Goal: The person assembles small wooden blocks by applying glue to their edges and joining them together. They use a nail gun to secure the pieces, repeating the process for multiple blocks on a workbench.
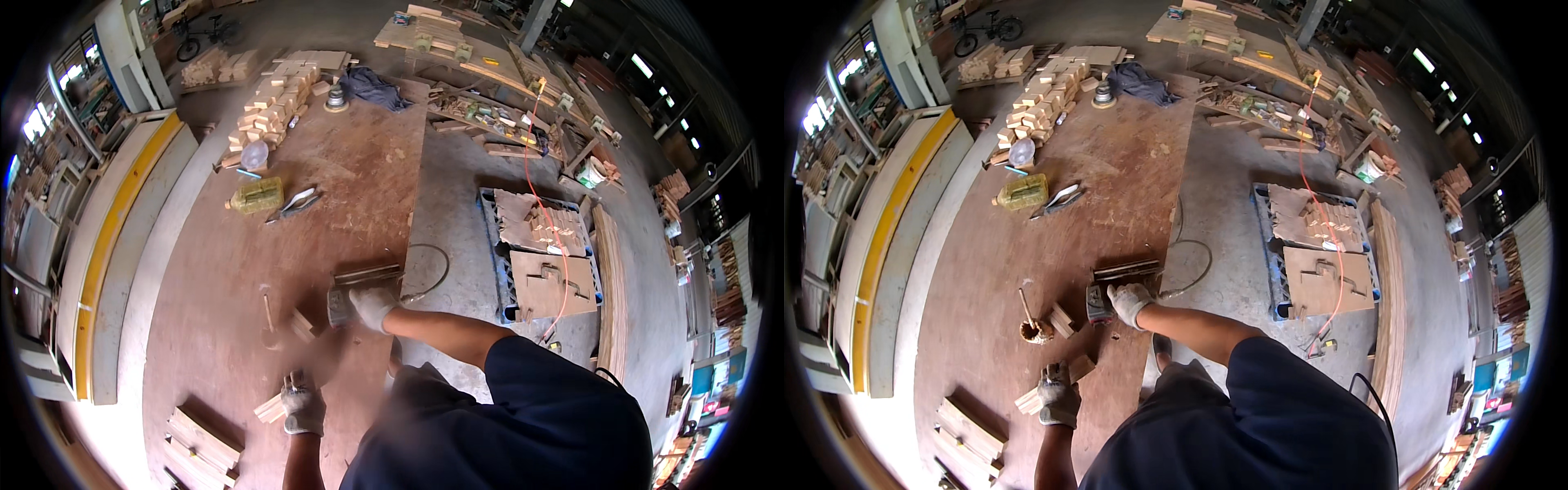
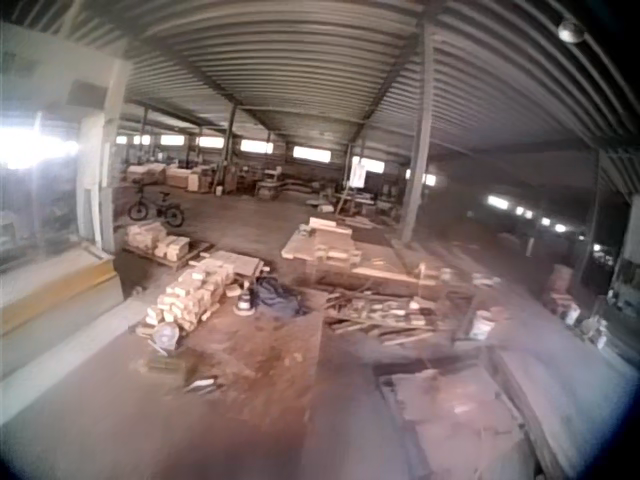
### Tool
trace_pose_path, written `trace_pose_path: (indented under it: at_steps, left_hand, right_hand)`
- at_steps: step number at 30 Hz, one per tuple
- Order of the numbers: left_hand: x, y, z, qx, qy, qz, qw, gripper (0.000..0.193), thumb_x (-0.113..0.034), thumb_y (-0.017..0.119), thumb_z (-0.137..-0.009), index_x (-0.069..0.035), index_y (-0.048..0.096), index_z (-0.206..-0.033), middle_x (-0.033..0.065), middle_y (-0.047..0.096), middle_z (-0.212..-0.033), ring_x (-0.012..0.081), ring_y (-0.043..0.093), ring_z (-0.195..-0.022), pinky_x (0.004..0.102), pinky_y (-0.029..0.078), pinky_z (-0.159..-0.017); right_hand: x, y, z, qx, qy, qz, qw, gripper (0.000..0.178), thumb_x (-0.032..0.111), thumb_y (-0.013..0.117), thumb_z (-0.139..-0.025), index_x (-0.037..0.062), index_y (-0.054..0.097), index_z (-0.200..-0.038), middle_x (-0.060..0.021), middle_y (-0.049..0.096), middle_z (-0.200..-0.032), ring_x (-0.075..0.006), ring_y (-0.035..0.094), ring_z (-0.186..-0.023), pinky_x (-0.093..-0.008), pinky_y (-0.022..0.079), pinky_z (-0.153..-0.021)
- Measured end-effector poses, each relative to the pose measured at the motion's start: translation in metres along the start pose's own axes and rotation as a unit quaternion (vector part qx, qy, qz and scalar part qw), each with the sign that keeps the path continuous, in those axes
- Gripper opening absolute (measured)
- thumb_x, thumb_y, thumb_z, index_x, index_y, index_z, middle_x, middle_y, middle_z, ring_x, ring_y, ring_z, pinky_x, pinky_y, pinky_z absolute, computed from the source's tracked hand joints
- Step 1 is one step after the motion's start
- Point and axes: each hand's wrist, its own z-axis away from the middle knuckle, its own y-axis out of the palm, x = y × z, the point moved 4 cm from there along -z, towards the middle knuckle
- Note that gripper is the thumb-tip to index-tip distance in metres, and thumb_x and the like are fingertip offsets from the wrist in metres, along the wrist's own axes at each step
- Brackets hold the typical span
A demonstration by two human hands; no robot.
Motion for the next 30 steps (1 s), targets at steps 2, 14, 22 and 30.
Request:
trace_pose_path:
  at_steps: [2, 14, 22, 30]
  left_hand:
    - [-0.002, -0.001, 0.001, 0.012, -0.005, -0.002, 1.000, 0.071, -0.012, 0.085, -0.075, -0.004, 0.059, -0.141, 0.0174, 0.063, -0.125, 0.0406, 0.061, -0.116, 0.0536, 0.055, -0.092]
    - [0.002, 0.014, -0.002, 0.020, -0.022, 0.015, 0.999, 0.063, -0.009, 0.080, -0.077, -0.005, 0.063, -0.137, 0.0179, 0.065, -0.125, 0.0407, 0.062, -0.117, 0.0519, 0.056, -0.096]
    - [0.006, 0.018, -0.002, 0.024, -0.023, 0.022, 0.999, 0.057, -0.008, 0.079, -0.077, -0.007, 0.065, -0.132, 0.0181, 0.066, -0.124, 0.0411, 0.061, -0.118, 0.0519, 0.055, -0.098]
    - [0.007, 0.021, 0.000, -0.030, -0.001, 0.046, 0.998, 0.059, -0.009, 0.084, -0.074, -0.008, 0.066, -0.130, 0.0189, 0.065, -0.123, 0.0425, 0.061, -0.118, 0.0526, 0.055, -0.099]
  right_hand:
    - [0.002, 0.012, 0.010, -0.015, -0.002, 0.008, 1.000, 0.042, 0.019, 0.060, -0.099, 0.0003, 0.058, -0.136, -0.0203, 0.075, -0.107, -0.0358, 0.075, -0.098, -0.0495, 0.058, -0.083]
    - [-0.009, 0.060, 0.016, -0.059, 0.007, 0.006, 0.998, 0.062, 0.015, 0.051, -0.101, 0.0113, 0.047, -0.163, -0.0132, 0.074, -0.112, -0.0326, 0.071, -0.097, -0.0480, 0.056, -0.089]
    - [0.000, -0.012, -0.005, 0.025, -0.021, 0.110, 0.993, 0.060, 0.014, 0.050, -0.103, 0.0101, 0.047, -0.162, -0.0107, 0.075, -0.111, -0.0298, 0.073, -0.098, -0.0453, 0.056, -0.089]
    - [0.033, -0.016, 0.032, -0.143, -0.127, -0.036, 0.981, 0.058, 0.017, 0.061, -0.098, 0.0022, 0.052, -0.154, -0.0189, 0.065, -0.127, -0.0369, 0.062, -0.117, -0.0514, 0.049, -0.104]
